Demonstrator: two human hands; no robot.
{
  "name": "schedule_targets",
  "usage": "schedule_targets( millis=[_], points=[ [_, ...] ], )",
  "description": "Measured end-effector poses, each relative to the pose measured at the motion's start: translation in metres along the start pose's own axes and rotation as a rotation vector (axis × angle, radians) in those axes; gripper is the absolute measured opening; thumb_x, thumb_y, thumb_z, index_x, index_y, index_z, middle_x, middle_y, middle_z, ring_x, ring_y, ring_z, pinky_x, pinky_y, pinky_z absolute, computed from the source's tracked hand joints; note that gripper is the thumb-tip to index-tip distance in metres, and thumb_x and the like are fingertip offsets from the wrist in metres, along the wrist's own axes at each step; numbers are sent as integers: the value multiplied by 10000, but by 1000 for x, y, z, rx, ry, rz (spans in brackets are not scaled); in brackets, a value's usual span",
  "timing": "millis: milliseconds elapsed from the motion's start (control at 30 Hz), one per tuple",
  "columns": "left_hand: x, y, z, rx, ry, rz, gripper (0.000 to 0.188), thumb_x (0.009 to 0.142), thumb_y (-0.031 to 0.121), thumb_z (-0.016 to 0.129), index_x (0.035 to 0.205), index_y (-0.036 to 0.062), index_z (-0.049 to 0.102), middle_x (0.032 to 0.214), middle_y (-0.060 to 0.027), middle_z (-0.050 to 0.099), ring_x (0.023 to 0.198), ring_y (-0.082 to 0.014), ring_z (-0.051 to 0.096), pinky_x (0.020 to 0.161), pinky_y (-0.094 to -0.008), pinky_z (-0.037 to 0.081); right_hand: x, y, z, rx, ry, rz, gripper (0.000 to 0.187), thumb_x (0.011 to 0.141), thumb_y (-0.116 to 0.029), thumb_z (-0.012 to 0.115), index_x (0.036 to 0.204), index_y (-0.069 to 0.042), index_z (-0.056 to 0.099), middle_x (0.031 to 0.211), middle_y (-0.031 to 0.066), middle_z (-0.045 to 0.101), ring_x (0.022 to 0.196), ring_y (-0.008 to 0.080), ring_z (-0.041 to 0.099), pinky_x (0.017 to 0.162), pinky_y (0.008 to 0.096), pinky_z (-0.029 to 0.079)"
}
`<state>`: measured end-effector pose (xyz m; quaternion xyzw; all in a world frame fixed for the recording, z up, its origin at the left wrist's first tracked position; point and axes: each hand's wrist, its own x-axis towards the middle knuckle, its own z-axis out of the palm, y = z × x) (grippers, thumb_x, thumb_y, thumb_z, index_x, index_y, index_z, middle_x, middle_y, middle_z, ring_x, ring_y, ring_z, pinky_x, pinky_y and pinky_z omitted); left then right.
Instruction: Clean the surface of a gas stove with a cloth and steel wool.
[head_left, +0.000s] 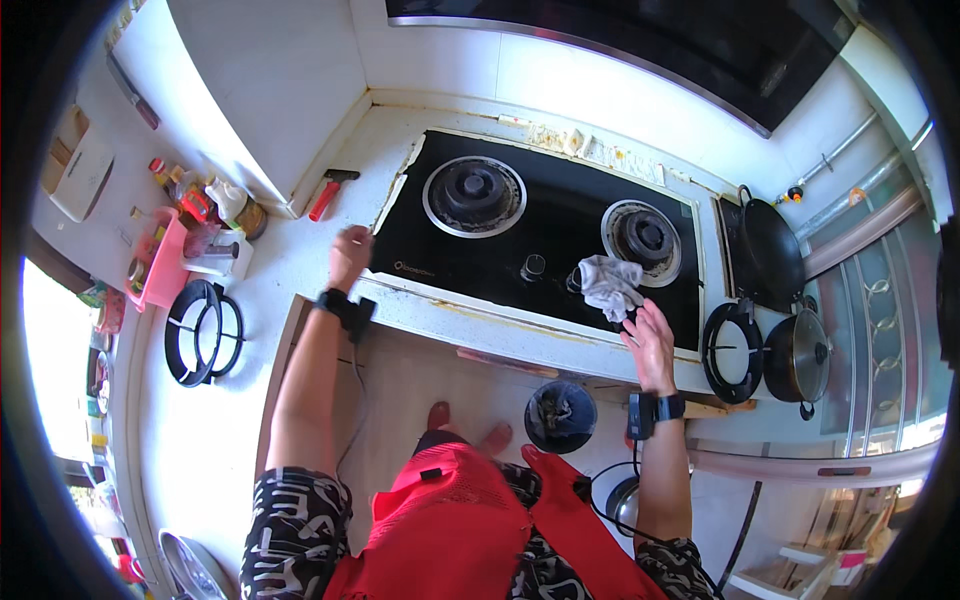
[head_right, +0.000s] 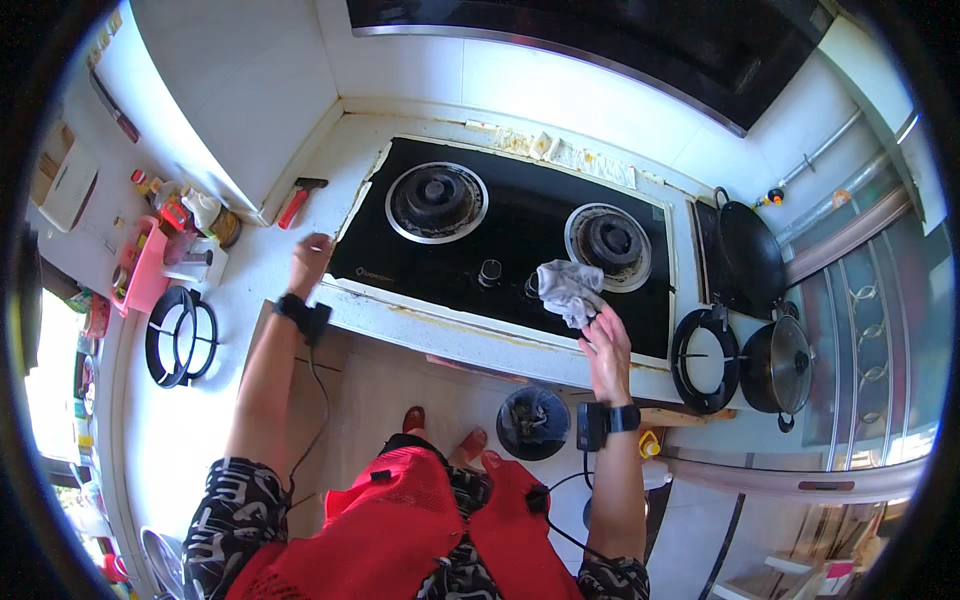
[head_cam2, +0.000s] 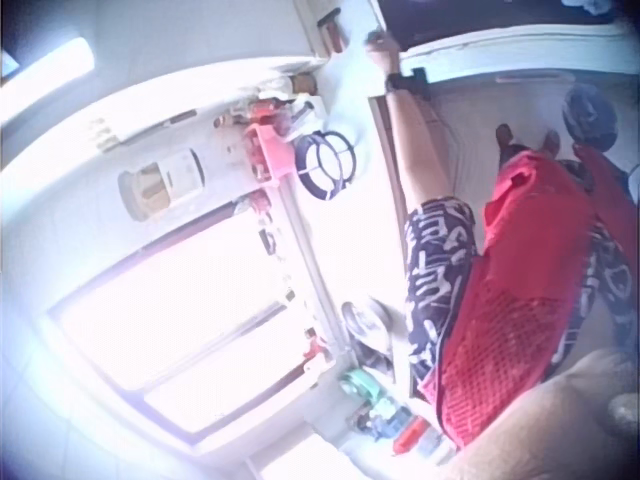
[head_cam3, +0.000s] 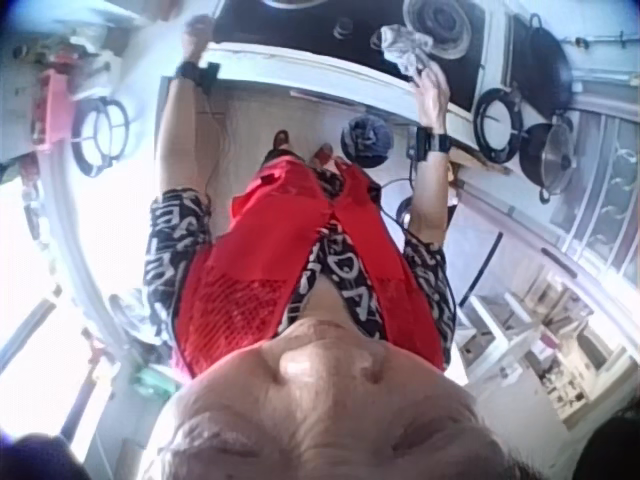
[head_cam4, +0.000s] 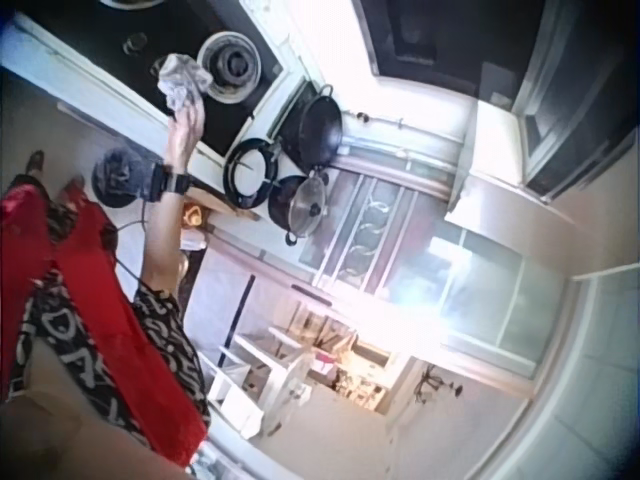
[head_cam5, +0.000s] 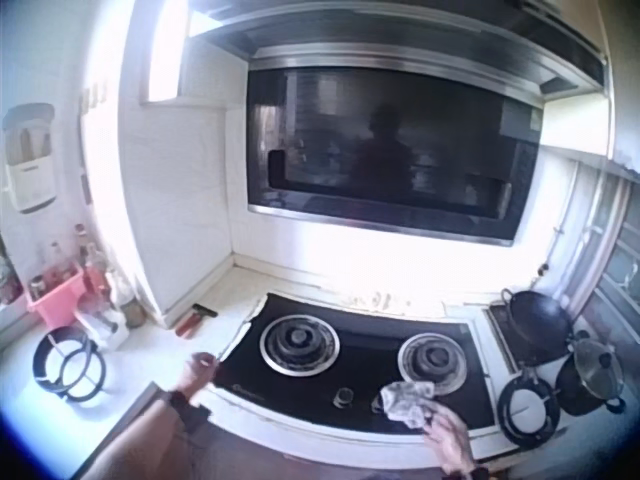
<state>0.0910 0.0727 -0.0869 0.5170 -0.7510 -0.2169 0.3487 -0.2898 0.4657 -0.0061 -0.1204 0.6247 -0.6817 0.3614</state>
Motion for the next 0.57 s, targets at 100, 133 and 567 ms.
schedule_targets(
  millis=[100, 133, 567],
  points=[
    [61, -82, -29, 358, 89, -8, 374, 816, 196, 615, 1157, 47, 577, 1104, -231, 607, 1026, -389, 590, 871, -466, 478, -21, 9, -11, -7, -97, 41, 442, 955, -152, 540, 1359, -14, 425, 1271, 148, 529, 1087, 255, 585, 916, 352, 464],
    [77, -89, -33, 471, 38, -67, 432, 828, 213, 586, 1225, 50, 531, 1167, -241, 580, 1074, -396, 570, 912, -480, 459, -32, 13, -16, -23, -91, 36, 376, 959, -142, 533, 1305, -4, 484, 1207, 140, 566, 1017, 226, 607, 871, 334, 477],
    [150, -134, -9, 406, -233, -172, 466, 808, 395, 605, 1038, -7, 654, 1040, -261, 652, 1042, -424, 605, 920, -458, 477, -88, 30, 66, -142, -117, 155, 288, 980, -157, 518, 1239, -38, 557, 1082, 89, 634, 936, 174, 624, 810, 275, 475]
  ],
)
